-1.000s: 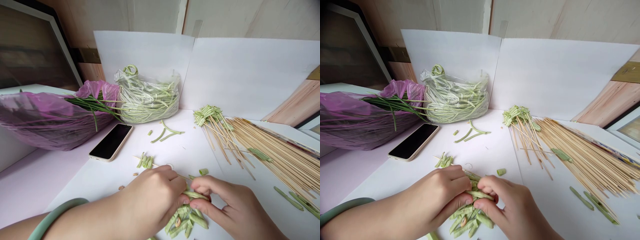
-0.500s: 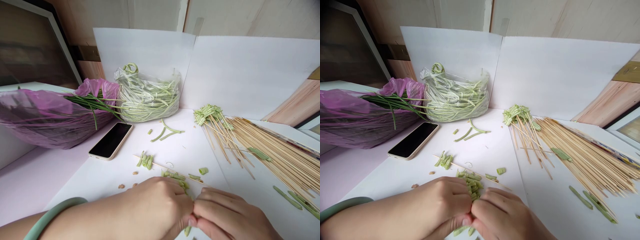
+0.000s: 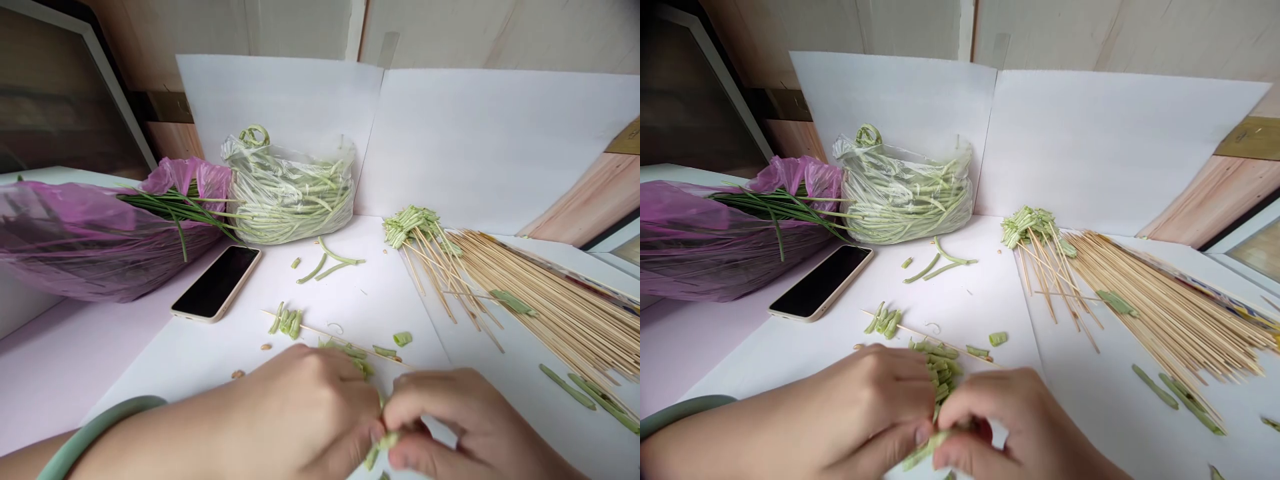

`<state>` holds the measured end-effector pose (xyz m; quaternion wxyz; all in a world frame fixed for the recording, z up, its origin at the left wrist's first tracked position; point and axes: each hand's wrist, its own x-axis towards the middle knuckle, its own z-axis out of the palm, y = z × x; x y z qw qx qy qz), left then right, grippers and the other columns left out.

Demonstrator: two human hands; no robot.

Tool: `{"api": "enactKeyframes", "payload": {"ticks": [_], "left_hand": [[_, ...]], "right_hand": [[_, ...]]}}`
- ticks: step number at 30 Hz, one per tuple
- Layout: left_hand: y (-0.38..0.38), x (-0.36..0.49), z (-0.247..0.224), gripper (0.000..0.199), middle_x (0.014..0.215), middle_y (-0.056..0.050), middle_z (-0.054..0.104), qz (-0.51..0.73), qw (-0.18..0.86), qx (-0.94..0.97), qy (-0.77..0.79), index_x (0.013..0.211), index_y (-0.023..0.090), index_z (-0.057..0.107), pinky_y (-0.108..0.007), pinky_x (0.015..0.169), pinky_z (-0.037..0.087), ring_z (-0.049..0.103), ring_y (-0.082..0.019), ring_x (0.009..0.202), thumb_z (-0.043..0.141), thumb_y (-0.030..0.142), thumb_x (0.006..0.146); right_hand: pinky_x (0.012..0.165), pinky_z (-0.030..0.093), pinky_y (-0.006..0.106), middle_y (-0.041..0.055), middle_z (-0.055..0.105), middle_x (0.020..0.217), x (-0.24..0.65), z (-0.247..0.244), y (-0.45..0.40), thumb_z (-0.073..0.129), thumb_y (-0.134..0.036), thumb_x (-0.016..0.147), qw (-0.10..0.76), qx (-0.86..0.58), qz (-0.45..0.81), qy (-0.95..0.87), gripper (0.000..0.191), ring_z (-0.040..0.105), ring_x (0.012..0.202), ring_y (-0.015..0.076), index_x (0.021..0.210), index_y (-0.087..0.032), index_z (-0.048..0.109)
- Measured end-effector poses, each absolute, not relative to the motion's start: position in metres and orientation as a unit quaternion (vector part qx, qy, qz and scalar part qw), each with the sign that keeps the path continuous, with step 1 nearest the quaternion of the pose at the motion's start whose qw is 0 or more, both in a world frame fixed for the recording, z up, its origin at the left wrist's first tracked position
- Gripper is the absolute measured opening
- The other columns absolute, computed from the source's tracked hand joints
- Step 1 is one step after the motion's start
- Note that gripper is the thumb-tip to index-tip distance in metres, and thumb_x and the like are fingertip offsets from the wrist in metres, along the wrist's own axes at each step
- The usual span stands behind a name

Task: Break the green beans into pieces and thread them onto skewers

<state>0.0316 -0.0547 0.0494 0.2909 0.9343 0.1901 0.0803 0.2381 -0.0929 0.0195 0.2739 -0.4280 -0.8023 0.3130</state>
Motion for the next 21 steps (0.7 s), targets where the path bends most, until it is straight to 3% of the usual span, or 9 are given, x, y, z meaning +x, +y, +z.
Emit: {"api": "enactKeyframes", "payload": {"ticks": [5, 11, 15, 21], "left_hand": [[-0.047, 0.033, 0.042, 0.013, 0.074, 0.0, 0.058, 0.099, 0.227, 0.928, 0.277, 0.076, 0.019, 0.049, -0.024, 0.062, 0.041, 0.051, -0.015, 0.07, 0.048, 0.014, 0.088], [-0.05, 0.033, 0.04, 0.019, 0.078, -0.002, 0.06, 0.07, 0.219, 0.928, 0.295, 0.091, 0.021, 0.062, -0.024, 0.064, 0.042, 0.055, -0.016, 0.074, 0.045, 0.013, 0.09], [-0.05, 0.033, 0.038, 0.023, 0.083, -0.004, 0.06, 0.064, 0.203, 0.925, 0.316, 0.102, 0.022, 0.063, -0.026, 0.066, 0.044, 0.056, -0.017, 0.077, 0.042, 0.017, 0.094], [-0.049, 0.035, 0.04, 0.023, 0.085, -0.004, 0.062, 0.041, 0.194, 0.926, 0.321, 0.094, 0.019, 0.062, -0.028, 0.067, 0.044, 0.056, -0.019, 0.079, 0.039, 0.02, 0.097]], "right_hand": [[0.049, 0.042, 0.015, -0.0062, 0.057, 0.056, 0.239, 0.011, -0.082, 0.058, -0.016, 0.079, 0.337, -0.466, 0.264, -0.774, 0.011, 0.053, 0.049, 0.0085, 0.07, -0.022, 0.061], [0.043, 0.042, 0.015, -0.006, 0.062, 0.057, 0.235, 0.011, -0.083, 0.057, -0.014, 0.078, 0.358, -0.469, 0.163, -0.791, 0.012, 0.055, 0.045, 0.009, 0.07, -0.023, 0.061], [0.047, 0.047, 0.013, -0.0054, 0.063, 0.057, 0.234, 0.015, -0.081, 0.056, -0.012, 0.079, 0.345, -0.463, 0.129, -0.806, 0.015, 0.059, 0.047, 0.0083, 0.07, -0.022, 0.063], [0.056, 0.052, 0.014, -0.0018, 0.07, 0.072, 0.237, 0.011, -0.081, 0.057, -0.013, 0.083, 0.343, -0.441, 0.125, -0.82, 0.017, 0.067, 0.061, 0.01, 0.082, -0.023, 0.07]]}}
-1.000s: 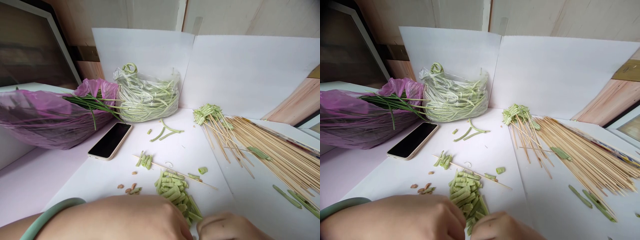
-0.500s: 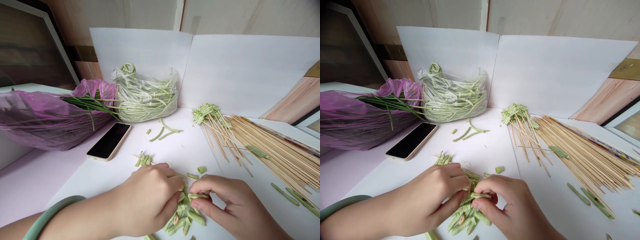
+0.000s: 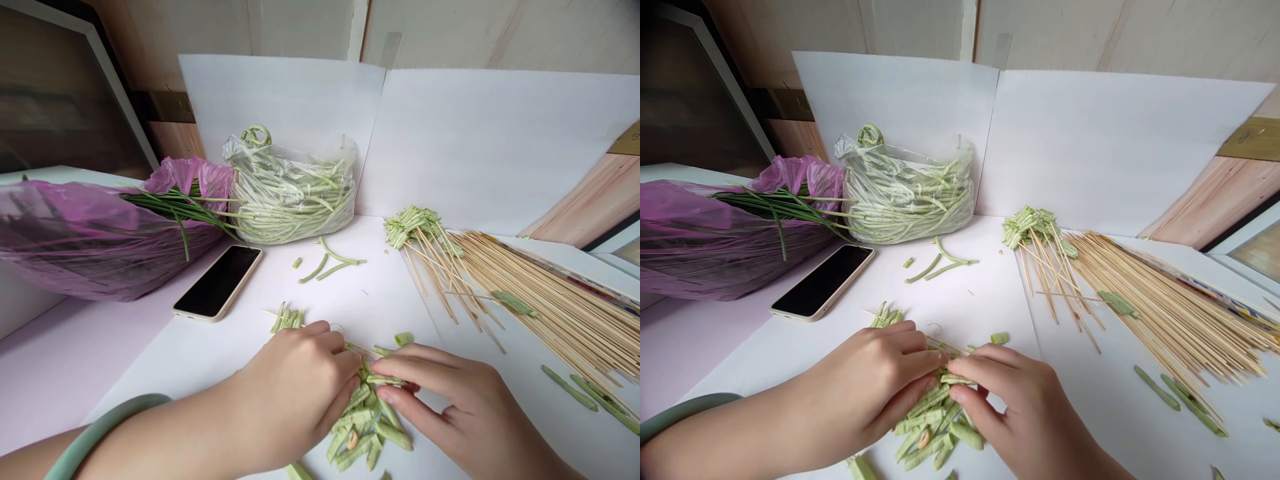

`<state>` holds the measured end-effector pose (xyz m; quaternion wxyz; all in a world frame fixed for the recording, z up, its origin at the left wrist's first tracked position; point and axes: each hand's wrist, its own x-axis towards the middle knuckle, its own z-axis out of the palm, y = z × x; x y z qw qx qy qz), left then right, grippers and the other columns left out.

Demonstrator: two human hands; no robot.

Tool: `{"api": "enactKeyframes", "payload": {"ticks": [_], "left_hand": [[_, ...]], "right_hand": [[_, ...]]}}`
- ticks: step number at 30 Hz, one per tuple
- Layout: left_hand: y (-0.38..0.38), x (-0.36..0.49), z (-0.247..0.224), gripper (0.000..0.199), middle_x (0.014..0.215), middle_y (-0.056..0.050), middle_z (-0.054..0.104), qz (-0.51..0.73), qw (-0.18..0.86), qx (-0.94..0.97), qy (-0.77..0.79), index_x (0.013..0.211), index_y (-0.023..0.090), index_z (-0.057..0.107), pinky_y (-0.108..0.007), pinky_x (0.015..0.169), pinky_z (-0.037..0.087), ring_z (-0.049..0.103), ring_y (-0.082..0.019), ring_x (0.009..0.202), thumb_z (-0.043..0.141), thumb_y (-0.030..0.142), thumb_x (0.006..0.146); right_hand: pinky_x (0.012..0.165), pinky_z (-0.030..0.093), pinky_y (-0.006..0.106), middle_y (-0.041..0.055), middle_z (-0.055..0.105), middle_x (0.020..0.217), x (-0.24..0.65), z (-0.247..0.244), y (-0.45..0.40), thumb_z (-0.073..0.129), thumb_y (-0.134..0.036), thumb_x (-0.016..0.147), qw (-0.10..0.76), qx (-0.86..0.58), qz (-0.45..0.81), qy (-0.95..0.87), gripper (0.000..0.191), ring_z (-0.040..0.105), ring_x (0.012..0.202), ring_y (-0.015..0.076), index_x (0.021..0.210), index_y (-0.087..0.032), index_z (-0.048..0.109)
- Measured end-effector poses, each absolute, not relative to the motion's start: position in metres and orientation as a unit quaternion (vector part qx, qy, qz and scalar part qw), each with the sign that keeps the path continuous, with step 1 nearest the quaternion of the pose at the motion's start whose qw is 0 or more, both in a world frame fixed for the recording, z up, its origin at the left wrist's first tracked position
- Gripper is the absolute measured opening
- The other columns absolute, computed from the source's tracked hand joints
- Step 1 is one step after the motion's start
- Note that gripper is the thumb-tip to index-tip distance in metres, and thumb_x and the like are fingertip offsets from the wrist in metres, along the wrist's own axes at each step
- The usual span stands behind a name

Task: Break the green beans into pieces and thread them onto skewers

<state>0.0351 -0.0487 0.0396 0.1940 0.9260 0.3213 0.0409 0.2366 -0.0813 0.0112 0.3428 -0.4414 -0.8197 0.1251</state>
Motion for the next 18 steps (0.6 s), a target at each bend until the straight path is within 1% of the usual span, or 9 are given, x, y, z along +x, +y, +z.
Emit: {"api": "enactKeyframes", "payload": {"ticks": [5, 9, 12, 14, 16, 18], "left_hand": [[-0.049, 0.036, 0.038, 0.025, 0.083, -0.004, 0.061, 0.055, 0.169, 0.92, 0.35, 0.086, 0.019, 0.059, -0.029, 0.064, 0.042, 0.056, -0.019, 0.075, 0.037, 0.024, 0.097], [-0.049, 0.035, 0.036, 0.026, 0.073, -0.002, 0.058, 0.061, 0.156, 0.915, 0.366, 0.075, 0.019, 0.055, -0.028, 0.057, 0.037, 0.054, -0.016, 0.063, 0.039, 0.024, 0.095], [-0.05, 0.033, 0.035, 0.026, 0.068, -0.001, 0.057, 0.067, 0.142, 0.917, 0.367, 0.07, 0.019, 0.051, -0.028, 0.053, 0.032, 0.053, -0.016, 0.058, 0.04, 0.022, 0.094], [-0.051, 0.033, 0.035, 0.025, 0.066, -0.001, 0.057, 0.077, 0.138, 0.92, 0.359, 0.069, 0.019, 0.051, -0.028, 0.052, 0.031, 0.052, -0.015, 0.056, 0.041, 0.023, 0.092], [-0.052, 0.032, 0.035, 0.025, 0.064, 0.0, 0.056, 0.086, 0.14, 0.92, 0.357, 0.068, 0.019, 0.051, -0.027, 0.051, 0.031, 0.052, -0.015, 0.055, 0.042, 0.022, 0.091], [-0.051, 0.032, 0.036, 0.025, 0.063, 0.0, 0.057, 0.096, 0.141, 0.916, 0.364, 0.067, 0.018, 0.052, -0.026, 0.051, 0.031, 0.052, -0.014, 0.053, 0.041, 0.021, 0.09]], "right_hand": [[0.057, 0.053, 0.016, -0.0013, 0.069, 0.075, 0.24, 0.007, -0.08, 0.057, -0.013, 0.084, 0.305, -0.44, 0.158, -0.829, 0.015, 0.066, 0.062, 0.0108, 0.085, -0.022, 0.07], [0.059, 0.052, 0.019, -0.0014, 0.068, 0.077, 0.242, 0.002, -0.078, 0.057, -0.011, 0.084, 0.29, -0.452, 0.166, -0.827, 0.017, 0.065, 0.065, 0.0116, 0.083, -0.023, 0.068], [0.056, 0.048, 0.019, -0.0047, 0.062, 0.067, 0.241, -0.001, -0.077, 0.064, -0.006, 0.075, 0.26, -0.48, 0.151, -0.824, 0.016, 0.06, 0.06, 0.0106, 0.071, -0.021, 0.061], [0.049, 0.043, 0.018, -0.0073, 0.055, 0.06, 0.238, 0.0, -0.075, 0.069, -0.006, 0.072, 0.247, -0.495, 0.139, -0.821, 0.023, 0.054, 0.053, 0.0091, 0.065, -0.021, 0.052], [0.044, 0.039, 0.017, -0.0087, 0.05, 0.055, 0.235, 0.002, -0.07, 0.069, -0.012, 0.076, 0.246, -0.495, 0.131, -0.823, 0.027, 0.049, 0.048, 0.008, 0.063, -0.021, 0.047], [0.044, 0.04, 0.017, -0.0085, 0.052, 0.054, 0.23, 0.005, -0.06, 0.066, -0.017, 0.082, 0.247, -0.489, 0.122, -0.828, 0.025, 0.049, 0.047, 0.0076, 0.066, -0.021, 0.049]]}}
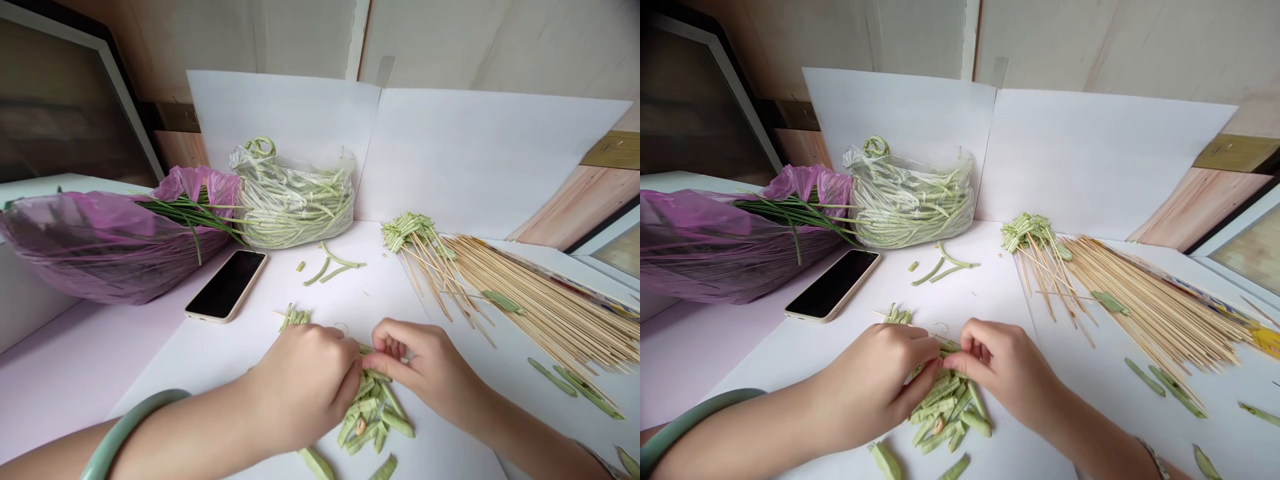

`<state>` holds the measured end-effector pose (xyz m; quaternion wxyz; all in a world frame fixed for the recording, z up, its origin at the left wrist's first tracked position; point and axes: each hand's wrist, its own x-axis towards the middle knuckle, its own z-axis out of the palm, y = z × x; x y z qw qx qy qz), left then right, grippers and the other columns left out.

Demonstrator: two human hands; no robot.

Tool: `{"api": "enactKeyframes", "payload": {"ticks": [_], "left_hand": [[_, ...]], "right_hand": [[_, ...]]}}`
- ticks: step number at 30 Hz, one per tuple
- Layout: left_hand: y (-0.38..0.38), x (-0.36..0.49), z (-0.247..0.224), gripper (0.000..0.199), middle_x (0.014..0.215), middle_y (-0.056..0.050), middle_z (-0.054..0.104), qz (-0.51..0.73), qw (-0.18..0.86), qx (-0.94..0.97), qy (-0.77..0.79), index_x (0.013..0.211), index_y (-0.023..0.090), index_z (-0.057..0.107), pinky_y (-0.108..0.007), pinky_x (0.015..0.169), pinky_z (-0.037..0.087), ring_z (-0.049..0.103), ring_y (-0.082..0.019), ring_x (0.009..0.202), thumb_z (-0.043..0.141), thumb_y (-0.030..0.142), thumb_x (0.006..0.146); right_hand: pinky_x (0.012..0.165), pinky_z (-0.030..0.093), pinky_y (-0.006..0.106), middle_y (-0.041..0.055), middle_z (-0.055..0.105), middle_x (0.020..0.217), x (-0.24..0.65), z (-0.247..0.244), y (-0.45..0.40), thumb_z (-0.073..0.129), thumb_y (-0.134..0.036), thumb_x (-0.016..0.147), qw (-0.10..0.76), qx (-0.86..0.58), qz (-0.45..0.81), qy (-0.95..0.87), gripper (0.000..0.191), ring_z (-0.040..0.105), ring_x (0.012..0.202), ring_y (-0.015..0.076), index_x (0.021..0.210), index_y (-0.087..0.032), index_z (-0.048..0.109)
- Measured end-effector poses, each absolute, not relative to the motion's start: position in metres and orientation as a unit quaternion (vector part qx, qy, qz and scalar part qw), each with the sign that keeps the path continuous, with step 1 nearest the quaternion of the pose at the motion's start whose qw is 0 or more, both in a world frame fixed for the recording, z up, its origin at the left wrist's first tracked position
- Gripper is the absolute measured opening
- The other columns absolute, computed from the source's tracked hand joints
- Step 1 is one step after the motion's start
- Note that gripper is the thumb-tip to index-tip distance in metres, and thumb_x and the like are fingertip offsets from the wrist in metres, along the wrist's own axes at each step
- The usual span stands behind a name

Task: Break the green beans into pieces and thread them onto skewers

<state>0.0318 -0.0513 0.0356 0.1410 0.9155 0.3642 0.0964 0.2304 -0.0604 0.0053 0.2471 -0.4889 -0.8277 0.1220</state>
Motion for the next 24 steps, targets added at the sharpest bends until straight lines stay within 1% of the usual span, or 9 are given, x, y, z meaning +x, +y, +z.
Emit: {"api": "enactKeyframes", "payload": {"ticks": [2, 4, 7, 9, 13, 16, 21, 22, 24], "left_hand": [[-0.051, 0.032, 0.036, 0.026, 0.063, -0.001, 0.058, 0.098, 0.139, 0.911, 0.375, 0.067, 0.018, 0.054, -0.026, 0.052, 0.033, 0.053, -0.014, 0.053, 0.041, 0.021, 0.09], [-0.05, 0.032, 0.037, 0.028, 0.063, -0.002, 0.06, 0.093, 0.138, 0.911, 0.378, 0.066, 0.018, 0.055, -0.026, 0.053, 0.035, 0.054, -0.015, 0.053, 0.041, 0.022, 0.089], [-0.052, 0.033, 0.036, 0.028, 0.064, -0.003, 0.061, 0.09, 0.143, 0.911, 0.375, 0.065, 0.017, 0.057, -0.026, 0.054, 0.038, 0.056, -0.016, 0.054, 0.042, 0.023, 0.089], [-0.054, 0.033, 0.036, 0.028, 0.064, -0.004, 0.062, 0.087, 0.148, 0.913, 0.37, 0.065, 0.017, 0.057, -0.026, 0.055, 0.039, 0.057, -0.016, 0.055, 0.043, 0.022, 0.089], [-0.057, 0.033, 0.037, 0.027, 0.068, -0.005, 0.064, 0.08, 0.166, 0.909, 0.374, 0.066, 0.017, 0.056, -0.026, 0.056, 0.041, 0.058, -0.017, 0.058, 0.043, 0.025, 0.088], [-0.058, 0.032, 0.039, 0.028, 0.068, -0.004, 0.063, 0.089, 0.174, 0.901, 0.386, 0.065, 0.017, 0.053, -0.026, 0.054, 0.039, 0.056, -0.015, 0.056, 0.042, 0.027, 0.089], [-0.057, 0.029, 0.042, 0.023, 0.071, -0.004, 0.061, 0.138, 0.175, 0.881, 0.417, 0.072, 0.018, 0.051, -0.03, 0.058, 0.042, 0.057, -0.019, 0.061, 0.041, 0.029, 0.089], [-0.057, 0.028, 0.042, 0.018, 0.076, -0.005, 0.062, 0.165, 0.179, 0.87, 0.428, 0.077, 0.018, 0.051, -0.032, 0.06, 0.044, 0.058, -0.019, 0.063, 0.042, 0.03, 0.089], [-0.055, 0.028, 0.042, 0.011, 0.084, -0.005, 0.06, 0.23, 0.179, 0.848, 0.443, 0.086, 0.018, 0.049, -0.034, 0.062, 0.046, 0.057, -0.02, 0.069, 0.044, 0.028, 0.088]], "right_hand": [[0.052, 0.045, 0.018, -0.0062, 0.061, 0.062, 0.226, 0.008, -0.044, 0.064, -0.016, 0.086, 0.243, -0.487, 0.103, -0.833, 0.016, 0.057, 0.054, 0.0086, 0.073, -0.02, 0.056], [0.064, 0.051, 0.024, -0.0013, 0.069, 0.079, 0.221, 0.009, -0.022, 0.064, -0.019, 0.088, 0.235, -0.49, 0.071, -0.837, 0.001, 0.064, 0.068, 0.0121, 0.089, -0.019, 0.063], [0.083, 0.054, 0.039, 0.0059, 0.067, 0.108, 0.213, 0.005, 0.017, 0.057, -0.026, 0.095, 0.205, -0.491, 0.025, -0.847, 0.017, 0.065, 0.093, 0.0183, 0.108, -0.017, 0.063], [0.087, 0.053, 0.041, 0.008, 0.062, 0.119, 0.207, 0.0, 0.039, 0.056, -0.029, 0.096, 0.18, -0.487, 0.004, -0.855, 0.022, 0.063, 0.101, 0.0201, 0.114, -0.019, 0.062], [0.084, 0.054, 0.04, 0.008, 0.062, 0.119, 0.198, -0.007, 0.062, 0.056, -0.03, 0.096, 0.148, -0.471, -0.014, -0.87, 0.023, 0.063, 0.098, 0.0195, 0.115, -0.019, 0.061], [0.084, 0.054, 0.04, 0.0078, 0.062, 0.117, 0.198, -0.009, 0.058, 0.057, -0.03, 0.095, 0.156, -0.458, -0.025, -0.875, 0.024, 0.063, 0.098, 0.0199, 0.115, -0.018, 0.061], [0.076, 0.055, 0.035, 0.0046, 0.065, 0.102, 0.204, -0.003, 0.022, 0.055, -0.025, 0.096, 0.239, -0.419, -0.014, -0.876, 0.015, 0.064, 0.087, 0.0168, 0.105, -0.016, 0.062], [0.076, 0.055, 0.034, 0.0038, 0.065, 0.097, 0.205, -0.001, 0.012, 0.052, -0.021, 0.097, 0.262, -0.405, -0.009, -0.876, 0.011, 0.064, 0.087, 0.0163, 0.102, -0.015, 0.06], [0.075, 0.053, 0.03, 0.0032, 0.064, 0.088, 0.206, 0.005, -0.007, 0.039, -0.012, 0.098, 0.3, -0.37, 0.0, -0.879, 0.017, 0.063, 0.085, 0.0158, 0.097, -0.018, 0.056]]}}
